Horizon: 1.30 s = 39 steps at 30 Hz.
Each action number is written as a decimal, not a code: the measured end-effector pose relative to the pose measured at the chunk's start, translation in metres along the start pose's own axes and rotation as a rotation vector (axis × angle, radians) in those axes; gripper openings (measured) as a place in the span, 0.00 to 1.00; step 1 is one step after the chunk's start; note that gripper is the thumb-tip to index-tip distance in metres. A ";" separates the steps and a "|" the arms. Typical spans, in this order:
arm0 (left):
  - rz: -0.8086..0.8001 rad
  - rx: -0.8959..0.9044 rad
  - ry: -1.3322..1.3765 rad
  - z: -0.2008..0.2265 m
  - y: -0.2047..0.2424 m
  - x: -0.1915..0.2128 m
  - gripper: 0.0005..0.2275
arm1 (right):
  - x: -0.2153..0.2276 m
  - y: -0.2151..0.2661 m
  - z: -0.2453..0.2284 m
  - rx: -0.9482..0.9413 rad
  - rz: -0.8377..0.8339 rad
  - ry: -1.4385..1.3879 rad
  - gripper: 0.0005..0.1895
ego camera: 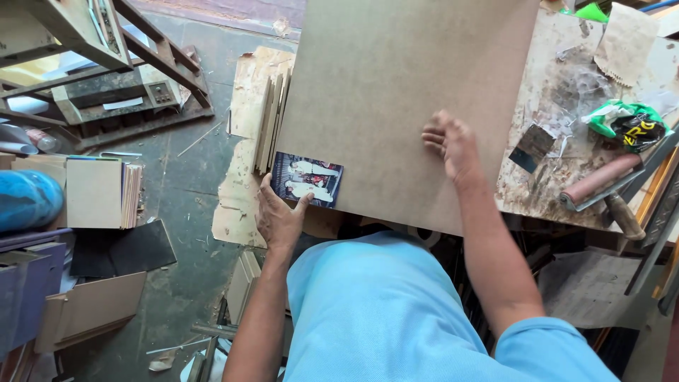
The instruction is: Arranging several printed photos onto a mounting board or page.
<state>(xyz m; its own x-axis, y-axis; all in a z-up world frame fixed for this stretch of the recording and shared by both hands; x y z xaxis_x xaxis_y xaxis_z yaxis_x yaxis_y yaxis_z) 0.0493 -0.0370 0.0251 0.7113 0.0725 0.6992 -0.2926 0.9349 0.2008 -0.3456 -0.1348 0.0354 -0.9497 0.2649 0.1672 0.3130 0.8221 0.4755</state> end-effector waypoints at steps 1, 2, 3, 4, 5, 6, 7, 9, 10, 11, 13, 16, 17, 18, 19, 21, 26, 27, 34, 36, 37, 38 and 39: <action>-0.006 0.007 -0.004 0.001 0.000 0.001 0.45 | -0.001 -0.002 0.018 0.015 0.014 0.044 0.16; -0.006 0.007 -0.007 0.002 0.000 0.001 0.45 | 0.001 -0.005 0.026 0.014 0.013 0.042 0.16; -0.011 0.011 -0.006 0.002 0.000 0.000 0.45 | 0.004 -0.008 0.033 0.056 0.007 -0.022 0.15; -0.021 0.013 -0.007 0.002 0.000 0.000 0.45 | 0.007 -0.008 0.041 0.096 0.006 -0.088 0.14; -0.026 0.011 -0.011 0.002 0.001 0.000 0.45 | 0.007 -0.009 0.041 0.092 0.010 -0.091 0.14; -0.025 0.009 -0.012 0.002 0.001 0.000 0.45 | 0.007 -0.010 0.041 0.098 -0.002 -0.094 0.13; -0.024 0.007 -0.013 0.003 0.000 -0.001 0.45 | 0.007 -0.010 0.041 0.105 -0.015 -0.096 0.13; -0.029 0.006 -0.019 0.003 -0.001 -0.001 0.45 | 0.007 -0.010 0.038 0.100 -0.013 -0.088 0.13; -0.029 0.016 -0.023 0.002 0.000 -0.001 0.45 | 0.006 -0.009 0.037 0.094 -0.019 -0.073 0.13; -0.030 0.013 -0.025 0.001 0.000 -0.002 0.45 | 0.006 -0.009 0.038 0.094 -0.017 -0.076 0.13; -0.022 0.000 -0.039 -0.001 0.000 -0.003 0.46 | 0.004 -0.008 0.037 0.127 0.006 -0.022 0.12; -0.028 0.018 -0.022 -0.001 0.000 -0.003 0.46 | 0.000 0.000 0.030 0.141 0.040 0.028 0.11; -0.025 0.018 -0.023 -0.002 0.000 -0.003 0.46 | 0.000 0.000 0.032 0.142 0.037 0.027 0.11; -0.022 0.005 -0.015 -0.002 0.001 -0.003 0.46 | 0.000 0.000 0.033 0.150 0.039 0.032 0.11; -0.019 -0.008 -0.008 -0.002 0.001 -0.004 0.46 | -0.001 -0.001 0.034 0.158 0.042 0.036 0.11; -0.014 -0.008 -0.011 -0.003 0.000 -0.003 0.46 | -0.001 -0.002 0.034 0.159 0.041 0.038 0.11; -0.017 -0.012 -0.026 -0.003 0.000 -0.004 0.46 | -0.001 -0.002 0.036 0.169 0.043 0.042 0.10; -0.024 0.002 -0.021 -0.002 0.000 -0.004 0.46 | -0.002 -0.002 0.035 0.169 0.045 0.051 0.10; -0.019 -0.004 0.001 0.003 0.001 -0.002 0.46 | 0.001 -0.012 0.049 0.191 0.051 0.019 0.11; -0.015 -0.016 -0.003 0.004 0.001 -0.003 0.45 | 0.001 -0.009 0.045 0.185 0.064 0.034 0.12; -0.005 -0.017 -0.007 0.004 0.001 -0.002 0.45 | 0.000 -0.007 0.043 0.176 0.066 0.052 0.12; -0.001 -0.021 -0.009 0.006 0.001 -0.001 0.45 | 0.001 -0.007 0.044 0.180 0.065 0.048 0.12; 0.000 -0.015 -0.009 0.008 0.001 0.000 0.46 | 0.001 -0.007 0.044 0.182 0.066 0.056 0.12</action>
<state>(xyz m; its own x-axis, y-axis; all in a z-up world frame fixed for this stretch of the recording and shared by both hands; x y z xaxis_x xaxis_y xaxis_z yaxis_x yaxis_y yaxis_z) 0.0444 -0.0384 0.0309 0.7052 0.0693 0.7056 -0.2828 0.9401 0.1903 -0.3493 -0.1177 -0.0056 -0.9236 0.2965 0.2428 0.3621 0.8828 0.2994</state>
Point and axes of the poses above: each hand's wrist, its own y-axis away from the middle knuckle, its own x-axis out of the back of the hand, z = x × y, the point moved 5 cm from there along -y, towards the middle knuckle, and after that the axes turned 11 degrees about y, right-handed, at the moved point
